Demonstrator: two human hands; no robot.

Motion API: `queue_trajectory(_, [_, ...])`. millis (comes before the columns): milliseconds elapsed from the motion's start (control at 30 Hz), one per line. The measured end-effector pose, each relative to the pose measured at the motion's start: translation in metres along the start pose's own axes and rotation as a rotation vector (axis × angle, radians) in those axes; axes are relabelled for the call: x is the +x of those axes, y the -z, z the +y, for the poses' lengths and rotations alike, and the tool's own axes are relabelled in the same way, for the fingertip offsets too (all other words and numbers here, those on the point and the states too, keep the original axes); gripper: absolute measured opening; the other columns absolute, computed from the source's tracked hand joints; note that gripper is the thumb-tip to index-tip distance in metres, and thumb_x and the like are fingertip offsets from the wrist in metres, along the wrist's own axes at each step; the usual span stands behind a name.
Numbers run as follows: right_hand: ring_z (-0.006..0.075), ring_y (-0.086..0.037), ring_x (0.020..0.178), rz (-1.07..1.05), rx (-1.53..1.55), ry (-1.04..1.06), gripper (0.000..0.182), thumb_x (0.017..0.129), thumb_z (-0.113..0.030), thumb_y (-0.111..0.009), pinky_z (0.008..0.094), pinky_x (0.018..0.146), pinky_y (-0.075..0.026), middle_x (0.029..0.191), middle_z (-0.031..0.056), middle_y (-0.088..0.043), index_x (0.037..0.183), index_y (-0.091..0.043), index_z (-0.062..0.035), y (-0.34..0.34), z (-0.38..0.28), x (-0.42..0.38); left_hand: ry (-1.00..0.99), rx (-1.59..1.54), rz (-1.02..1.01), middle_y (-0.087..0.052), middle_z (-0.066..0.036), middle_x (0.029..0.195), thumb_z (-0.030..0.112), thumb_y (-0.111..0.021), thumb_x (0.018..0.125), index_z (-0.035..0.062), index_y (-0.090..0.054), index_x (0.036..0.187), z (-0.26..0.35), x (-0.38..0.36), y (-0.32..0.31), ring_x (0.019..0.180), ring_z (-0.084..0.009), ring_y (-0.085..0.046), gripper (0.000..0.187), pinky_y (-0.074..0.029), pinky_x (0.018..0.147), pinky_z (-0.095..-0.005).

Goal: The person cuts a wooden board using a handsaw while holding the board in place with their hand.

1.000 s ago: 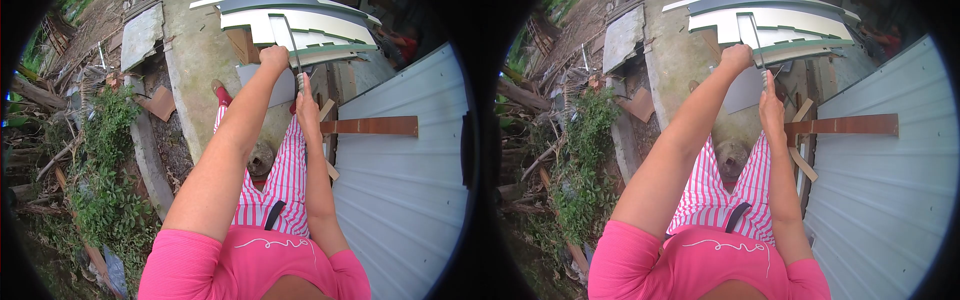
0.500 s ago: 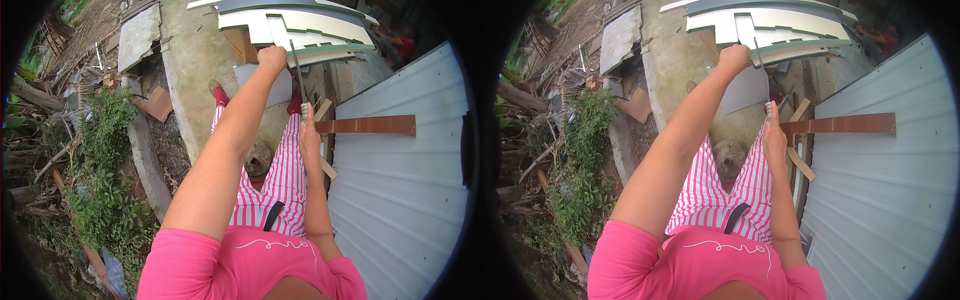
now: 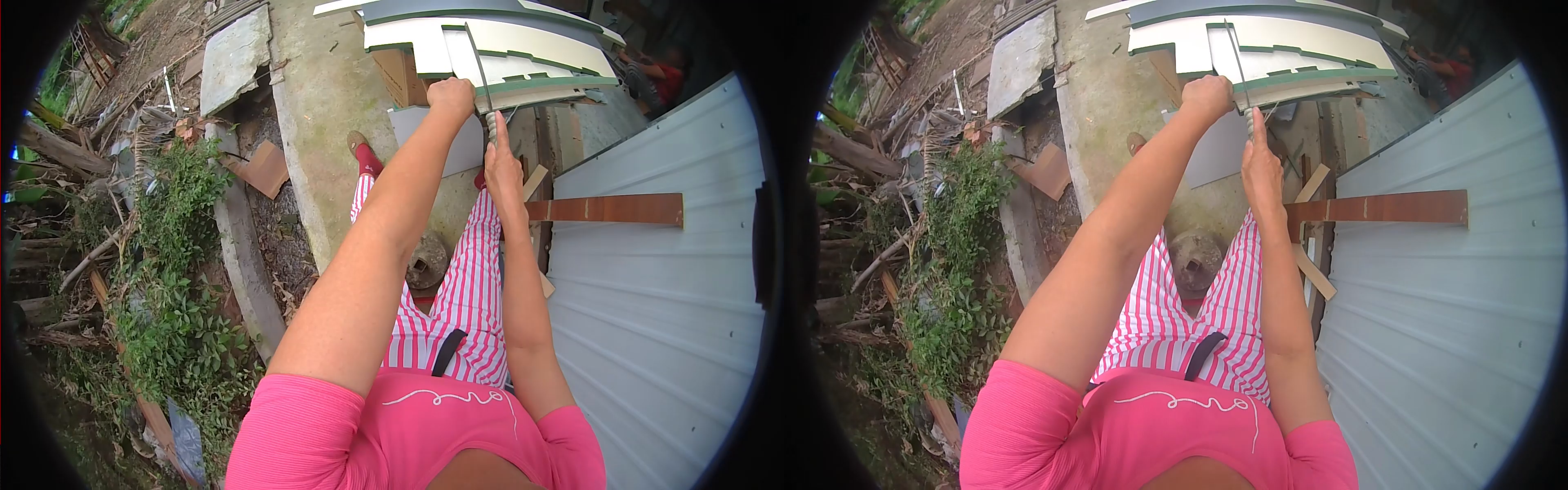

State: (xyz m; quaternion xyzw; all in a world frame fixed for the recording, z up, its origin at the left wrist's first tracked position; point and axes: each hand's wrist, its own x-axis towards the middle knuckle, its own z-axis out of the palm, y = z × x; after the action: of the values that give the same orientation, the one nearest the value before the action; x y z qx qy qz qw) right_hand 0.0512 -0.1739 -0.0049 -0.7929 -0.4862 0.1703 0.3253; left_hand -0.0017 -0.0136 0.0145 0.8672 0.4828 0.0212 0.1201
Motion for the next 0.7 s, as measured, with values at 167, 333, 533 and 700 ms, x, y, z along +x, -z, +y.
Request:
queue_trajectory(167, [0.044, -0.061, 0.084, -0.013, -0.017, -0.074, 0.06, 0.093, -0.011, -0.042, 0.0509, 0.073, -0.046, 0.097, 0.0266, -0.062, 0.145, -0.016, -0.0259, -0.003, 0.021, -0.056, -0.022, -0.041, 0.039, -0.068, -0.015, 0.096, 0.018, -0.063, 0.073, 0.0055, -0.067, 0.095, -0.004, 0.008, -0.009, 0.09, -0.0285, -0.066, 0.026, -0.054, 0.075, -0.0373])
queue_trajectory(333, [0.0442, -0.058, 0.096, 0.001, 0.058, -0.087, 0.062, 0.092, -0.01, -0.041, 0.0499, 0.079, -0.045, 0.117, 0.0252, -0.056, 0.145, -0.015, -0.0277, -0.01, 0.048, -0.108, -0.015, -0.035, 0.026, -0.068, -0.014, 0.097, 0.019, -0.064, 0.073, 0.0053, -0.066, 0.096, -0.004, 0.008, -0.008, 0.09, -0.028, -0.066, 0.027, -0.054, 0.075, -0.0374])
queue_trajectory(533, [0.0447, -0.058, 0.096, -0.046, 0.058, -0.128, 0.063, 0.091, -0.01, -0.042, 0.0502, 0.08, -0.045, 0.118, 0.0251, -0.055, 0.145, -0.015, -0.0278, -0.006, 0.043, -0.097, -0.04, -0.037, 0.011, -0.068, -0.014, 0.096, 0.019, -0.064, 0.073, 0.005, -0.066, 0.096, -0.006, 0.006, -0.006, 0.09, -0.0281, -0.066, 0.027, -0.054, 0.075, -0.0376])
queue_trajectory(700, [0.0455, -0.06, 0.084, 0.033, -0.041, 0.046, 0.061, 0.093, -0.013, -0.043, 0.0526, 0.073, -0.044, 0.091, 0.0278, -0.062, 0.145, -0.014, -0.0257, 0.002, 0.021, -0.033, -0.041, -0.018, 0.053, -0.068, -0.015, 0.095, 0.019, -0.066, 0.072, 0.0045, -0.066, 0.095, -0.005, 0.006, -0.01, 0.089, -0.0281, -0.067, 0.028, -0.054, 0.074, -0.0371])
